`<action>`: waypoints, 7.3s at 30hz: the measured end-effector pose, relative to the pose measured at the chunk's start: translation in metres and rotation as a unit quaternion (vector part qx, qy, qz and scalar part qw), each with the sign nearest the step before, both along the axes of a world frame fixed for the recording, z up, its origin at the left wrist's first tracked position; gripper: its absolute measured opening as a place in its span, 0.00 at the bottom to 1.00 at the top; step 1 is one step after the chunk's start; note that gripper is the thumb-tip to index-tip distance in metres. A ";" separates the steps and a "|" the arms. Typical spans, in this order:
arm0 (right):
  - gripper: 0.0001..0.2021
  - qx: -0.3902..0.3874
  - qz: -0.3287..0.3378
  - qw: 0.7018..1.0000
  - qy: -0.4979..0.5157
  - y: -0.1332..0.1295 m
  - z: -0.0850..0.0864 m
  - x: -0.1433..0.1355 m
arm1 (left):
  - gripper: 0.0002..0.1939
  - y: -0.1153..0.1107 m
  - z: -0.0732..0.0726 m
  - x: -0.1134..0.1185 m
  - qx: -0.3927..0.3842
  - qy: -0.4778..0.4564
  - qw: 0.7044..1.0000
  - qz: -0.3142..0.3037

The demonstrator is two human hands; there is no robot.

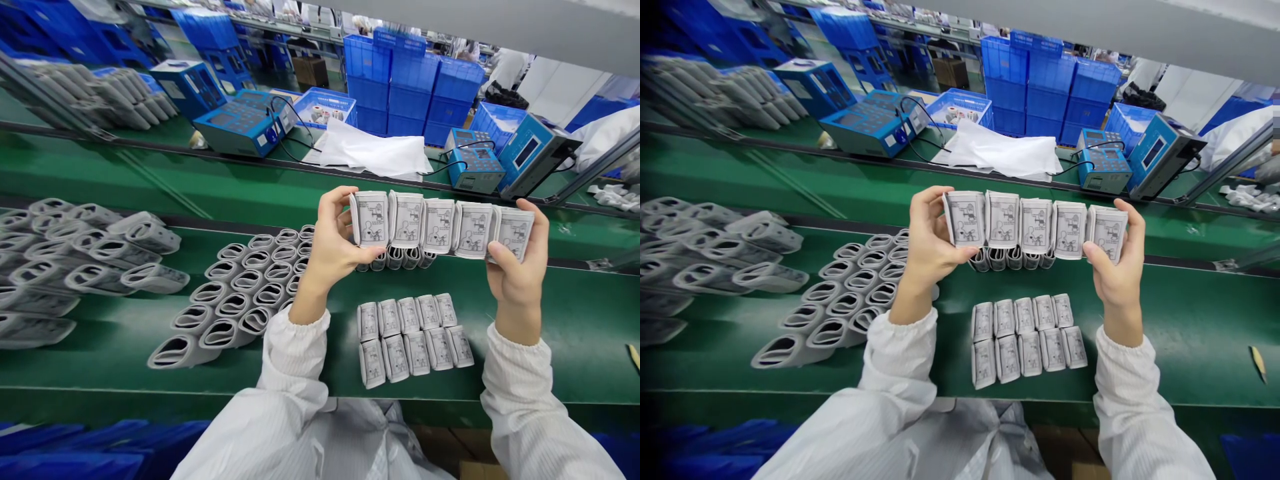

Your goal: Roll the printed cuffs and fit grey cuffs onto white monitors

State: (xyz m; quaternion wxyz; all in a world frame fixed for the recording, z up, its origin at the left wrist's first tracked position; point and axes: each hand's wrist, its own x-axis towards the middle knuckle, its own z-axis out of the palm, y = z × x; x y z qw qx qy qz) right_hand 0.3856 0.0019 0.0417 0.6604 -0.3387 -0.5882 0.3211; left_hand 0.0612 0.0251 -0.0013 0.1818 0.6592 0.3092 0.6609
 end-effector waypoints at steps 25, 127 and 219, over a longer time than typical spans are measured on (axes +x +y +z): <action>0.35 -0.031 0.001 0.999 -0.035 0.001 -0.005 -0.001 | 0.52 -0.001 0.001 -0.007 0.001 -0.047 0.998 -0.034; 0.06 0.118 -0.053 0.984 0.121 0.022 0.006 0.023 | 0.16 -0.016 0.026 0.016 0.096 0.039 0.993 0.057; 0.30 0.092 -0.068 0.993 0.008 0.008 -0.001 0.009 | 0.13 -0.015 0.025 -0.003 0.109 0.047 0.990 0.075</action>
